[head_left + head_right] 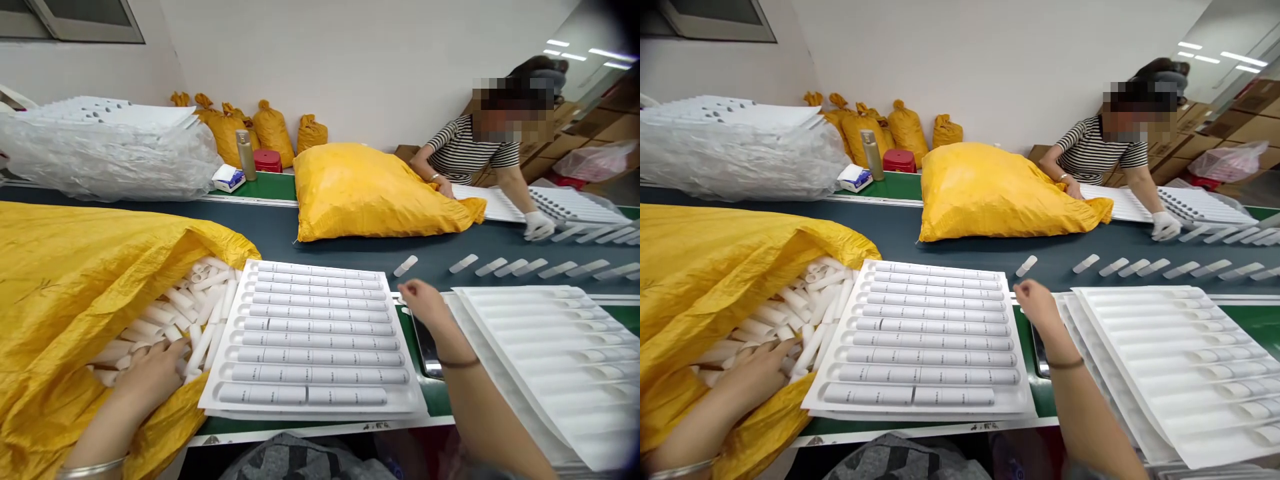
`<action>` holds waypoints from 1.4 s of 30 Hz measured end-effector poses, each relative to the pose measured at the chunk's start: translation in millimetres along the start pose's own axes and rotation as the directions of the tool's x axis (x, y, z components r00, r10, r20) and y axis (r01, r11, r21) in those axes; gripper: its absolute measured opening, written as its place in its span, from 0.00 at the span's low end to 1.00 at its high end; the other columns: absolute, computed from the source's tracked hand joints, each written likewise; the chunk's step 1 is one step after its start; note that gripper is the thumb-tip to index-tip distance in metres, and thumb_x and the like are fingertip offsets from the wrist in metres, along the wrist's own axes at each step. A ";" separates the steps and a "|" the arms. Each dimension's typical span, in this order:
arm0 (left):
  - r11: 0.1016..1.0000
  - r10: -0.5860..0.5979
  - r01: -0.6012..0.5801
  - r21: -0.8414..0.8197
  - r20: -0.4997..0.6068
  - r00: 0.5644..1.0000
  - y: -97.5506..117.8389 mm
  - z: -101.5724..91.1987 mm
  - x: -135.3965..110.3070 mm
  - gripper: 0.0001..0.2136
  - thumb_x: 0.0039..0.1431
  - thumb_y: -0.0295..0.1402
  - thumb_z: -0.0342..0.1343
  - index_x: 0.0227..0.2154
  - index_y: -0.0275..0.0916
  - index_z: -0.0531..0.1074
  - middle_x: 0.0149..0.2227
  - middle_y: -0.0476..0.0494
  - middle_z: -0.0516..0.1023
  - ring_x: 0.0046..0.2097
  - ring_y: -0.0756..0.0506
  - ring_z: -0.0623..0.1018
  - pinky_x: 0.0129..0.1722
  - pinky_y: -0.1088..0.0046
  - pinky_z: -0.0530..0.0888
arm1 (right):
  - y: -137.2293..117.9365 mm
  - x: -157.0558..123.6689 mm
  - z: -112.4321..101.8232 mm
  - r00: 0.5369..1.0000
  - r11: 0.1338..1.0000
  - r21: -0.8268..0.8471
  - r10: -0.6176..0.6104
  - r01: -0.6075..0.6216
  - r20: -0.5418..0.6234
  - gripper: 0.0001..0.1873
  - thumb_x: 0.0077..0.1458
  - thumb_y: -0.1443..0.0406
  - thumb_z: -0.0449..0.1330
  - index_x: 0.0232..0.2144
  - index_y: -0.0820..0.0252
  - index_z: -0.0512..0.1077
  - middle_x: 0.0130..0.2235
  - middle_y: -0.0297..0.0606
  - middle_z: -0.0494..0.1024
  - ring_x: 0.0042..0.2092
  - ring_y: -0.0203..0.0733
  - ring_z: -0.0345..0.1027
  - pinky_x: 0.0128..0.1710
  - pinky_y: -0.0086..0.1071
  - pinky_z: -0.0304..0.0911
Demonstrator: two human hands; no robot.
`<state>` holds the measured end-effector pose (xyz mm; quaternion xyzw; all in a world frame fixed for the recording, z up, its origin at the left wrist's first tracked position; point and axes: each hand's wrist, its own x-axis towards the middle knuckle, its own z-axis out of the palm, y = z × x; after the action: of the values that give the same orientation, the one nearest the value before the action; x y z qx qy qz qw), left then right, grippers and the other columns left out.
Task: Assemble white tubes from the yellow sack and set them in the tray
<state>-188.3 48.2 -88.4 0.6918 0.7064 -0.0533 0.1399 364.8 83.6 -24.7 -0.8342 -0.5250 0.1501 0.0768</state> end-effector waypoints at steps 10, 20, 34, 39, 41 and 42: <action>0.996 0.079 -0.073 0.044 -0.129 0.989 17.7 -25.1 7.0 0.19 0.55 0.27 0.45 0.46 0.39 0.75 0.39 0.33 0.75 0.47 0.33 0.73 0.46 0.55 0.67 | 63.7 -117.7 68.3 0.764 0.762 -0.067 -0.638 0.644 0.094 0.16 0.52 0.68 0.53 0.41 0.60 0.77 0.48 0.51 0.75 0.45 0.52 0.74 0.44 0.44 0.71; 0.693 0.138 -0.498 -0.521 -0.582 0.801 88.0 -60.9 -42.4 0.13 0.57 0.36 0.56 0.45 0.41 0.72 0.47 0.42 0.77 0.51 0.42 0.74 0.54 0.65 0.68 | 62.4 -125.2 48.5 0.776 0.779 -0.030 -0.626 0.626 -0.081 0.08 0.51 0.64 0.56 0.36 0.57 0.72 0.36 0.45 0.77 0.32 0.48 0.74 0.30 0.38 0.70; 0.521 0.547 -0.801 -0.294 -0.605 0.578 178.3 -52.6 -51.7 0.19 0.58 0.36 0.59 0.52 0.45 0.72 0.40 0.41 0.78 0.42 0.43 0.75 0.44 0.66 0.73 | -92.3 -149.8 21.6 0.524 0.333 0.465 -0.763 0.820 -0.378 0.18 0.61 0.69 0.55 0.53 0.53 0.70 0.47 0.43 0.71 0.50 0.43 0.68 0.47 0.36 0.69; 0.503 0.614 -0.839 -0.208 -0.598 0.516 178.0 -59.1 -58.6 0.21 0.59 0.33 0.57 0.56 0.45 0.67 0.42 0.41 0.79 0.43 0.44 0.76 0.46 0.66 0.73 | -95.0 -149.5 16.1 0.432 0.266 0.420 -0.821 0.868 -0.372 0.21 0.61 0.70 0.55 0.55 0.53 0.68 0.47 0.43 0.71 0.50 0.42 0.67 0.49 0.36 0.68; 0.498 0.631 -0.837 -0.225 -0.568 0.528 178.9 -63.6 -61.9 0.25 0.58 0.35 0.58 0.59 0.44 0.64 0.49 0.38 0.76 0.49 0.42 0.75 0.51 0.63 0.71 | -97.9 -149.7 17.2 0.420 0.253 0.418 -0.825 0.872 -0.378 0.20 0.60 0.70 0.56 0.54 0.54 0.68 0.46 0.43 0.72 0.49 0.43 0.68 0.48 0.37 0.69; 0.507 0.621 -0.822 -0.259 -0.552 0.557 178.6 -66.0 -62.9 0.28 0.57 0.37 0.59 0.61 0.43 0.61 0.52 0.37 0.74 0.52 0.40 0.73 0.53 0.62 0.70 | -99.1 -149.1 17.8 0.422 0.249 0.418 -0.816 0.874 -0.396 0.19 0.60 0.70 0.56 0.54 0.54 0.68 0.46 0.43 0.73 0.49 0.43 0.68 0.48 0.37 0.69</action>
<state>-19.1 12.1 12.8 0.8613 0.3429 0.3309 0.1762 214.3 -7.7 12.1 -0.3611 -0.8124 0.1932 0.4151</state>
